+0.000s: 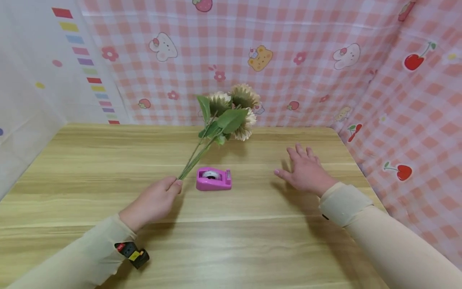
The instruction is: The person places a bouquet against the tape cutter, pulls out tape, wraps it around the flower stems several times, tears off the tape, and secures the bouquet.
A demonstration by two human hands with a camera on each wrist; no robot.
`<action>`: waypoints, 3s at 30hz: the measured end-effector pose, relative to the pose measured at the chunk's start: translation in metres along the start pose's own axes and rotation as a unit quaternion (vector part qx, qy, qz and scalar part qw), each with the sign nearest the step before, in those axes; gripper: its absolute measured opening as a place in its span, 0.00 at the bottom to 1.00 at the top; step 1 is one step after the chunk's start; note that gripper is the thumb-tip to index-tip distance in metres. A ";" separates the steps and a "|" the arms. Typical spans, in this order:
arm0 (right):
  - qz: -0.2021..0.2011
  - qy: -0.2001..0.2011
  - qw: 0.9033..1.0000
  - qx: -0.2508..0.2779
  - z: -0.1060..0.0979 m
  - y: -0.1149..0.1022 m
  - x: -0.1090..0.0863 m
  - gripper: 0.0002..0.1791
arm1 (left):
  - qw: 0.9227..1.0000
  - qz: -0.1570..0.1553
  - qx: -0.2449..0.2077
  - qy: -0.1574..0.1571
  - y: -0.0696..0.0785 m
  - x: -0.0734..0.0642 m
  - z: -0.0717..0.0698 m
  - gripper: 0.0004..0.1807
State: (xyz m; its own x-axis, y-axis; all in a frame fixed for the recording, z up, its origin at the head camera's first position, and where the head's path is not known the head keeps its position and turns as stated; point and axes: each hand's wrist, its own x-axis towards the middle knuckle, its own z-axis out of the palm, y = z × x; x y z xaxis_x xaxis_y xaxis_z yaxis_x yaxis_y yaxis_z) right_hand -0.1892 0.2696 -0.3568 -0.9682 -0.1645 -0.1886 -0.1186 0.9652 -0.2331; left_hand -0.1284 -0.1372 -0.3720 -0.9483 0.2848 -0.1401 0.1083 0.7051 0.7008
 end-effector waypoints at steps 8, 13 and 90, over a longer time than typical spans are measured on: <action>-0.004 0.010 1.000 -0.005 0.001 0.004 -0.001 0.51 | 0.996 -0.038 -0.074 -0.016 0.025 0.010 0.031 0.23; -0.004 0.014 1.000 -0.005 0.001 0.006 -0.003 0.52 | 0.993 -0.045 -0.103 -0.029 0.040 0.017 0.051 0.22; -0.196 -0.037 0.979 -0.048 0.032 -0.140 0.042 0.14 | 0.918 -0.140 -0.335 -0.157 0.058 0.053 0.094 0.21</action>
State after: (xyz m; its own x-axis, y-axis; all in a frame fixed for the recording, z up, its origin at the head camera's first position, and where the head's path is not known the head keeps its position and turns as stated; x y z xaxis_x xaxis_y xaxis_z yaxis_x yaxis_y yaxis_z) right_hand -0.2060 0.1214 -0.3628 -0.8264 -0.5364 -0.1715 -0.5008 0.8392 -0.2118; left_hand -0.1448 -0.0205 -0.4046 -0.7664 0.4011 -0.5018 -0.4346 0.2516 0.8648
